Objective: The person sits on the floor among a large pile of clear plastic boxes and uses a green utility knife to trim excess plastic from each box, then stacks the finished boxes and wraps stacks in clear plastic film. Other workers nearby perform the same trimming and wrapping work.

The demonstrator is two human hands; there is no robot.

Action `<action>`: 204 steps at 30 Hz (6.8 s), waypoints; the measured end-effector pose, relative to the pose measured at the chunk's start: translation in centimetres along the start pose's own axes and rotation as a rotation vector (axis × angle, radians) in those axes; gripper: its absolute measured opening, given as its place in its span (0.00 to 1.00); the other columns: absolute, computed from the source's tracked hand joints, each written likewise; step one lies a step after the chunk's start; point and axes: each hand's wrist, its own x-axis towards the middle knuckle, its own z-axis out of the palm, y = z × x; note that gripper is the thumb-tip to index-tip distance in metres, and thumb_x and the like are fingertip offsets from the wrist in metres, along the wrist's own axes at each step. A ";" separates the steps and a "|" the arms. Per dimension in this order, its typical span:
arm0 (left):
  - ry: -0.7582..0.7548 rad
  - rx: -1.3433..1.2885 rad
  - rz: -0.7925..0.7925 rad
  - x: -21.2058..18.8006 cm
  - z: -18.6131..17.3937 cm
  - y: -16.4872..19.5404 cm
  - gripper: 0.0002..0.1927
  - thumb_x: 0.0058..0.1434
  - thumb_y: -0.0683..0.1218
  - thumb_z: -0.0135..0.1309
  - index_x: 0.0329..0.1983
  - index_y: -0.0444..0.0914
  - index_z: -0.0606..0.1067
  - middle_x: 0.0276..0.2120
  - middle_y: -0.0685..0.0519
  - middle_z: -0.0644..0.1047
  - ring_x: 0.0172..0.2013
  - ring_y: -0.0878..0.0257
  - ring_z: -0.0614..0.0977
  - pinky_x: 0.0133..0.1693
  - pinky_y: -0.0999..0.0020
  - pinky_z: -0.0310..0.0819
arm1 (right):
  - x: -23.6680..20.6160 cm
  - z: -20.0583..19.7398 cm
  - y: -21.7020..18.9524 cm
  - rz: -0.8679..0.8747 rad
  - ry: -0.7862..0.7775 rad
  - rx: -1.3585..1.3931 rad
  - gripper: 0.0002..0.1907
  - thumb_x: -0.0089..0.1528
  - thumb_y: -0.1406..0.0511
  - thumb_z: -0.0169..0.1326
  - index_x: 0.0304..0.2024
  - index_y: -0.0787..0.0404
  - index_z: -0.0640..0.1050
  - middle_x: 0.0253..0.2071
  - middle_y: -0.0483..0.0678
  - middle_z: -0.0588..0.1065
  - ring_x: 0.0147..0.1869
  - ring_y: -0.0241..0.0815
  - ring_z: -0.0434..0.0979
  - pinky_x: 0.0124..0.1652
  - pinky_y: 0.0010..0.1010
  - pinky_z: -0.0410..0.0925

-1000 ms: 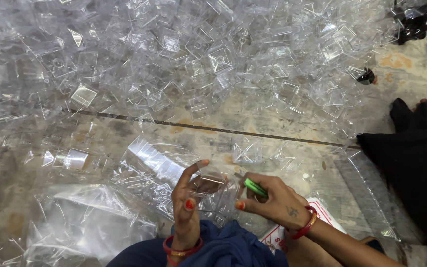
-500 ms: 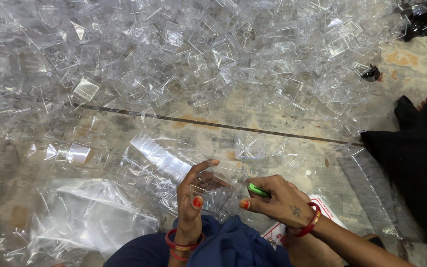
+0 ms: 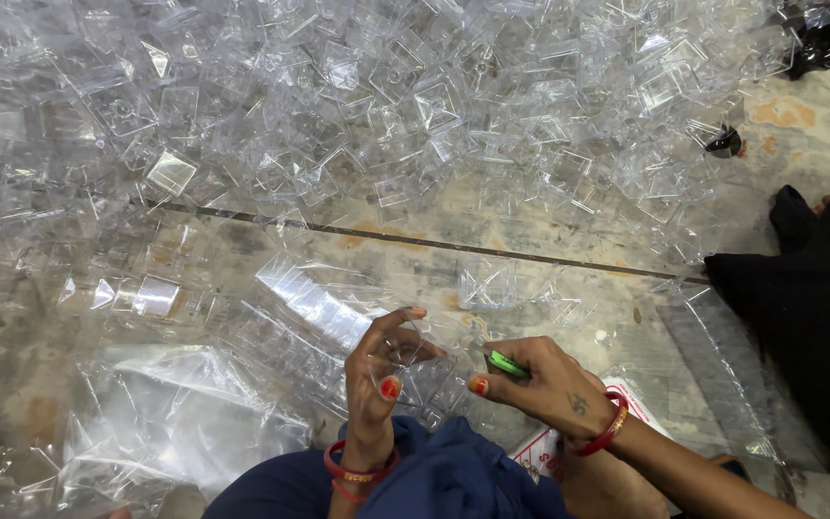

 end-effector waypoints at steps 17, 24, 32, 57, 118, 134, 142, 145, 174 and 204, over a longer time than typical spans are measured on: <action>-0.013 0.296 0.068 0.5 1.2 2.1 0.42 0.56 0.65 0.61 0.64 0.31 0.71 0.40 0.47 0.81 0.52 0.54 0.86 0.58 0.59 0.80 | 0.0 -0.2 1.2 -0.069 0.032 0.199 0.28 0.64 0.49 0.55 0.21 0.63 0.69 0.19 0.37 0.57 0.25 0.30 0.54 0.25 0.31 0.51; -0.002 0.624 0.107 0.5 2.7 4.0 0.38 0.45 0.54 0.66 0.62 0.38 0.75 0.39 0.48 0.82 0.45 0.57 0.87 0.51 0.63 0.82 | -1.1 -0.6 -2.0 -0.195 0.261 0.198 0.16 0.56 0.57 0.61 0.40 0.60 0.77 0.18 0.37 0.66 0.22 0.28 0.60 0.23 0.26 0.55; -0.041 0.712 0.155 0.5 2.5 3.8 0.37 0.49 0.62 0.61 0.60 0.39 0.77 0.34 0.50 0.81 0.39 0.58 0.87 0.42 0.64 0.79 | -0.6 -2.1 -2.5 -0.241 0.163 -0.078 0.21 0.51 0.52 0.66 0.36 0.60 0.77 0.15 0.44 0.61 0.19 0.34 0.61 0.22 0.31 0.57; -0.139 0.810 0.156 0.3 2.1 2.5 0.35 0.47 0.69 0.61 0.48 0.40 0.83 0.39 0.52 0.86 0.29 0.63 0.87 0.34 0.68 0.80 | 0.1 -4.7 -0.7 -0.366 -0.063 -0.630 0.31 0.51 0.40 0.61 0.23 0.60 0.73 0.15 0.54 0.71 0.22 0.58 0.75 0.25 0.46 0.64; -0.056 1.869 0.064 14.9 -2.4 -2.7 0.43 0.51 0.52 0.63 0.69 0.35 0.65 0.75 0.47 0.51 0.73 0.47 0.47 0.67 0.34 0.41 | 1.8 3.5 11.1 0.001 0.286 0.216 0.19 0.58 0.67 0.63 0.52 0.55 0.81 0.27 0.43 0.82 0.31 0.27 0.76 0.33 0.23 0.67; 0.213 0.134 -0.044 0.8 -0.6 4.2 0.37 0.51 0.45 0.68 0.64 0.36 0.67 0.53 0.45 0.78 0.47 0.59 0.82 0.49 0.66 0.78 | -1.2 -1.0 1.7 -0.351 0.254 0.536 0.20 0.66 0.62 0.54 0.57 0.66 0.78 0.34 0.45 0.77 0.25 0.25 0.65 0.24 0.20 0.60; 0.040 0.067 -0.110 -0.5 0.0 3.1 0.41 0.52 0.46 0.68 0.69 0.33 0.66 0.53 0.45 0.79 0.50 0.59 0.83 0.51 0.67 0.78 | -1.0 -0.3 -2.4 -0.262 0.166 0.332 0.28 0.53 0.67 0.66 0.57 0.58 0.77 0.45 0.36 0.77 0.25 0.24 0.59 0.26 0.19 0.59; 0.019 0.090 -0.110 -0.2 0.0 2.8 0.40 0.53 0.47 0.68 0.69 0.33 0.68 0.53 0.45 0.81 0.51 0.60 0.83 0.53 0.67 0.77 | -1.1 -0.2 -2.6 -0.204 0.157 0.270 0.23 0.54 0.67 0.68 0.52 0.58 0.80 0.40 0.38 0.76 0.25 0.25 0.57 0.26 0.20 0.56; -0.066 0.432 0.052 -0.1 2.1 3.5 0.47 0.41 0.47 0.75 0.65 0.36 0.70 0.61 0.44 0.76 0.60 0.54 0.80 0.58 0.60 0.77 | -0.2 1.3 -0.3 -0.199 0.255 0.483 0.19 0.51 0.72 0.66 0.37 0.60 0.69 0.36 0.38 0.83 0.22 0.24 0.55 0.22 0.20 0.52; 0.120 0.046 -0.010 -0.6 0.9 1.0 0.43 0.54 0.52 0.65 0.70 0.30 0.66 0.56 0.40 0.79 0.57 0.57 0.80 0.61 0.62 0.73 | -0.8 -1.4 -2.1 -0.236 0.232 -0.470 0.29 0.46 0.41 0.66 0.31 0.56 0.78 0.13 0.46 0.73 0.18 0.45 0.76 0.23 0.37 0.66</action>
